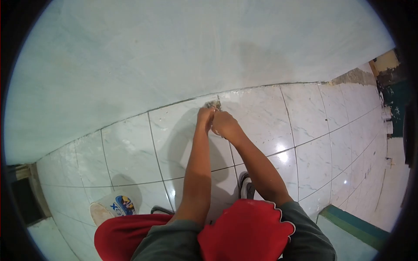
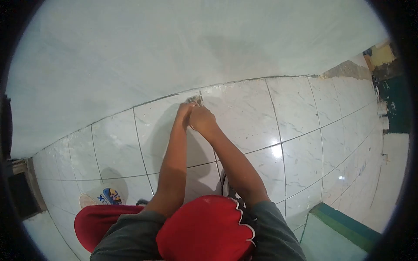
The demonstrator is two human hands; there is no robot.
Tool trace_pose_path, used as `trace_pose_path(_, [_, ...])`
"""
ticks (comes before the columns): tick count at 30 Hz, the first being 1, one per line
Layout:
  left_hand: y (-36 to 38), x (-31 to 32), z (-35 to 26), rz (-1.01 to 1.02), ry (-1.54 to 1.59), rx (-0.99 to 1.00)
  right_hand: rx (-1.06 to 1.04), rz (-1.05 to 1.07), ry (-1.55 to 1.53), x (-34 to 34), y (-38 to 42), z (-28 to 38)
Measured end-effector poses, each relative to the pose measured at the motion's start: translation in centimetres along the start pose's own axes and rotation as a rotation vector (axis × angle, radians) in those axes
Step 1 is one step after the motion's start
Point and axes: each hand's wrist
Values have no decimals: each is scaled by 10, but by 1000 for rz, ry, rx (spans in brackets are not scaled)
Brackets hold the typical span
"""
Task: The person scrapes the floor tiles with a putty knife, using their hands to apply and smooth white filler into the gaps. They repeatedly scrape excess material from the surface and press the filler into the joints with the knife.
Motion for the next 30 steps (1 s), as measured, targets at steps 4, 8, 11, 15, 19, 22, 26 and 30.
trace_pose_path(4, [21,-8,20,-215,-84,24,-39,-58,30,27,19,-1])
trace_pose_path(8, [-29,-20,14,76,135,19,-108,-19,86,13,-20,4])
trace_pose_path(11, [3,-11,5,-33,71,24,-21,91,89,10,-5,6])
trace_pose_path(15, [-21,-9,12,-32,102,-63,-4,30,96,12,-18,1])
trace_pose_path(19, [-7,-7,18,-41,158,-16,-68,2,51,15,-4,-5])
trace_pose_path(22, [44,-18,30,-100,27,-115,-2,176,-16,11,40,12])
trace_pose_path(26, [73,-35,53,-172,197,-100,-55,169,56,30,60,26])
trace_pose_path(30, [38,-56,20,-243,107,-44,-96,147,58,26,20,50])
Point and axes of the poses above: each hand's wrist, its own y-axis away from the middle knuckle, its own x-axis out of the palm, z = x × y, and after that the axes turned 1 degree about -z, right-handed
